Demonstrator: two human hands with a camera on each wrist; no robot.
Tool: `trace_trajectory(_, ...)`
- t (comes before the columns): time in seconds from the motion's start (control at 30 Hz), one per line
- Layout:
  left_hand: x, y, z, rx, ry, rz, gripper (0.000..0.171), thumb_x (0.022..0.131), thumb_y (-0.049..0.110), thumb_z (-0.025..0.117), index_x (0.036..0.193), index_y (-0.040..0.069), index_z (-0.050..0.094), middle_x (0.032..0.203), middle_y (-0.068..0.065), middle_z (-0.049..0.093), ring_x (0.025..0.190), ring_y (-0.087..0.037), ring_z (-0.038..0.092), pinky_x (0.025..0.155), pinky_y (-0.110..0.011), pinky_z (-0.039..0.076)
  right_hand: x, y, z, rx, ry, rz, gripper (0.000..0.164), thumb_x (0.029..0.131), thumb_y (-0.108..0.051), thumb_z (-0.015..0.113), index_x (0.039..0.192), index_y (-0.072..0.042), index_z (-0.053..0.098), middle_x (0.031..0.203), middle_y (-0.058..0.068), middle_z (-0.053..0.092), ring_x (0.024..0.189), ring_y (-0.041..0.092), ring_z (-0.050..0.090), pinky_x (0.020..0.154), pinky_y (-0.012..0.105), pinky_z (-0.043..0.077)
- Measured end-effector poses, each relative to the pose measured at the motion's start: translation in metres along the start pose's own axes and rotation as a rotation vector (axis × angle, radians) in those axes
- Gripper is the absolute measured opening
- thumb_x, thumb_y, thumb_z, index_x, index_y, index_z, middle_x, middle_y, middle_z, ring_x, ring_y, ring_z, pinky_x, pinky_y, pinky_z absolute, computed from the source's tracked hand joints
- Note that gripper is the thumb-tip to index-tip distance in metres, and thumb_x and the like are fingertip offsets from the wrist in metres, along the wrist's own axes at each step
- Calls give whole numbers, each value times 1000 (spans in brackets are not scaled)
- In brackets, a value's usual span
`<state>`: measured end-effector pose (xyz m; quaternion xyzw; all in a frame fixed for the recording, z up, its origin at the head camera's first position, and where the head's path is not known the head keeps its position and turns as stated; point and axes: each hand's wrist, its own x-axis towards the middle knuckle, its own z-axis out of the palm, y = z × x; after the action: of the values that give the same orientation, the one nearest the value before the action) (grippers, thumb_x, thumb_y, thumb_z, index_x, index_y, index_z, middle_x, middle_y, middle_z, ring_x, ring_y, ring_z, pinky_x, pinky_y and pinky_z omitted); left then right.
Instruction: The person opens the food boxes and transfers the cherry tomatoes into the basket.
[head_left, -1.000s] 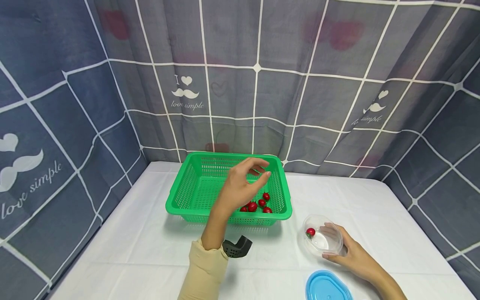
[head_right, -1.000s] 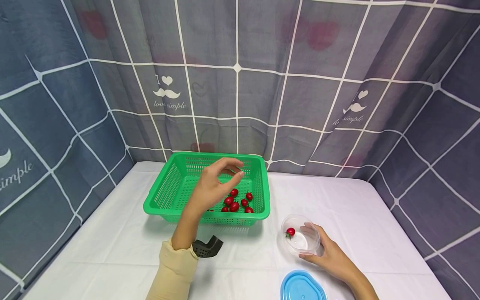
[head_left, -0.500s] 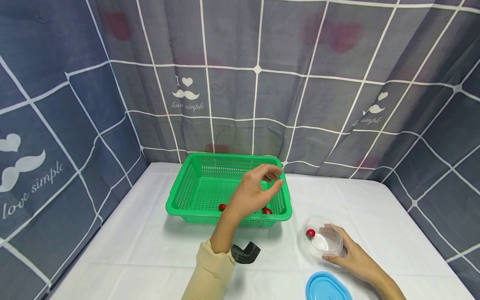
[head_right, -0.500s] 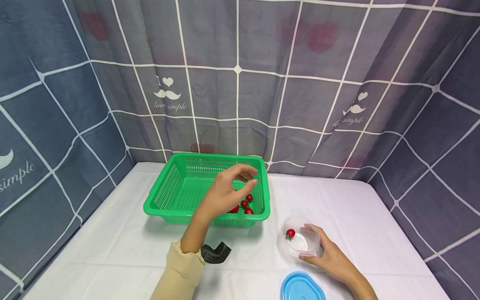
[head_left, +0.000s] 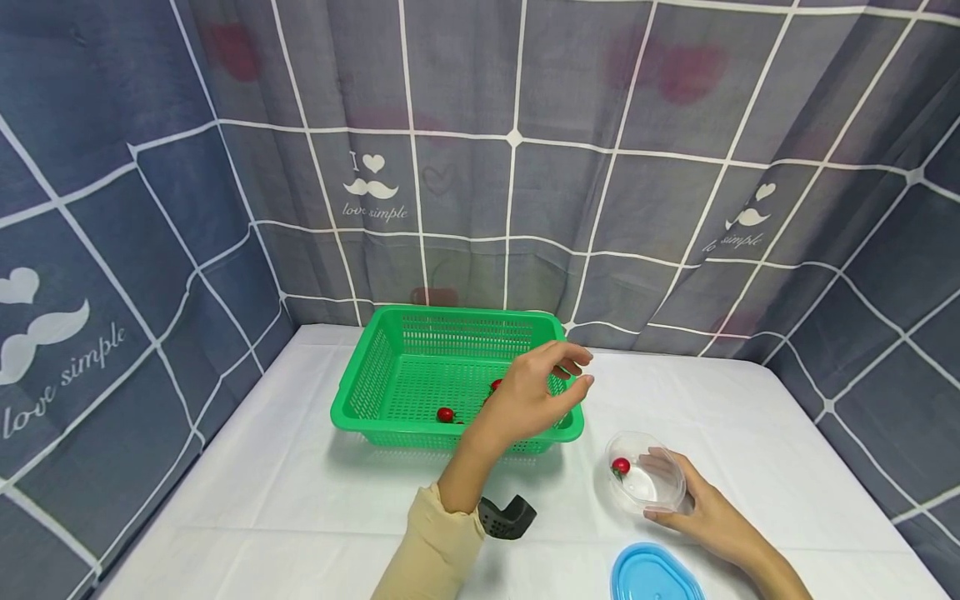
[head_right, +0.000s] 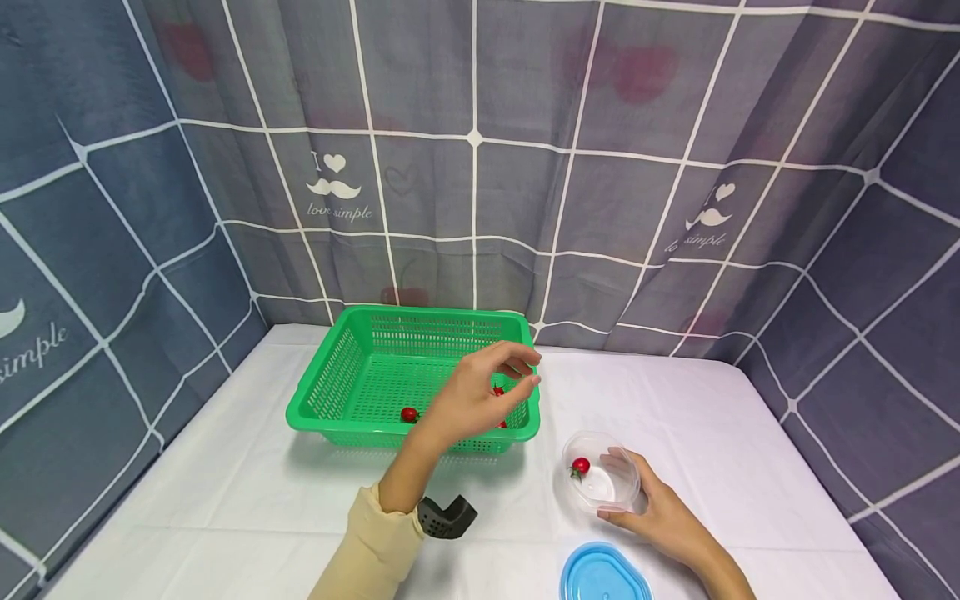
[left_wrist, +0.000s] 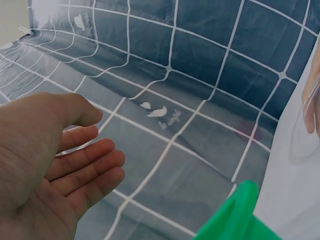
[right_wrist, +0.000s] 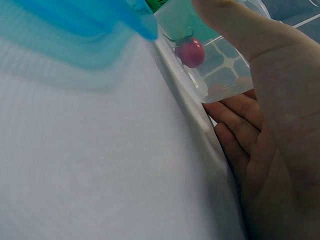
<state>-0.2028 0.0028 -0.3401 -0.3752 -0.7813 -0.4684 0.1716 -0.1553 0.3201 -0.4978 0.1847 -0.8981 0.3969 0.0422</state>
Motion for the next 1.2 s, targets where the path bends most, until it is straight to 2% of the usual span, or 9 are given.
trace_trajectory(0.23, 0, 2, 13, 14, -45, 25, 22, 98, 13, 69, 118, 4, 67, 113, -6, 70, 95, -17, 70, 88, -22, 57, -1, 0, 1, 8, -2, 6, 82, 84, -31, 86, 151, -26, 41, 142, 5, 63, 130, -26, 30, 97, -5, 16)
trace_trajectory(0.47, 1, 6, 26, 59, -108, 58, 22, 98, 14, 68, 118, 5, 67, 115, -5, 71, 95, -14, 70, 88, -14, 53, -1, 0, 1, 16, 0, -10, 82, 84, -30, 87, 151, -26, 41, 142, 4, 63, 132, -20, 37, 98, -3, 19)
trace_trajectory(0.7, 1, 9, 37, 68, -149, 71, 21, 98, 12, 67, 118, 4, 66, 114, -5, 72, 95, -14, 71, 87, -12, 53, -1, -1, 0, -5, 0, 3, 82, 84, -32, 86, 151, -26, 41, 142, 1, 64, 131, -20, 36, 96, -2, 19)
trace_trajectory(1.0, -2, 7, 55, 138, -208, 85, 23, 99, 16, 67, 121, 9, 66, 114, -1, 71, 98, -5, 67, 88, -7, 48, -2, -3, -1, -67, 13, 30, 82, 83, -36, 87, 151, -25, 42, 142, -1, 63, 129, -18, 40, 96, 4, 27)
trace_trajectory(1.1, -3, 6, 62, 169, -225, 84, 23, 99, 18, 67, 121, 10, 67, 114, 1, 71, 99, -4, 68, 87, -5, 47, -2, -4, -2, -114, 14, 60, 84, 82, -39, 87, 152, -26, 41, 144, 1, 61, 128, -15, 41, 99, 16, 38)
trace_trajectory(1.2, -3, 4, 68, 186, -244, 81, 23, 99, 19, 67, 121, 10, 67, 114, 2, 71, 100, -3, 68, 87, -4, 45, -1, -5, -3, -160, 7, 96, 88, 81, -43, 86, 154, -25, 39, 146, 5, 58, 129, 0, 47, 100, 39, 47)
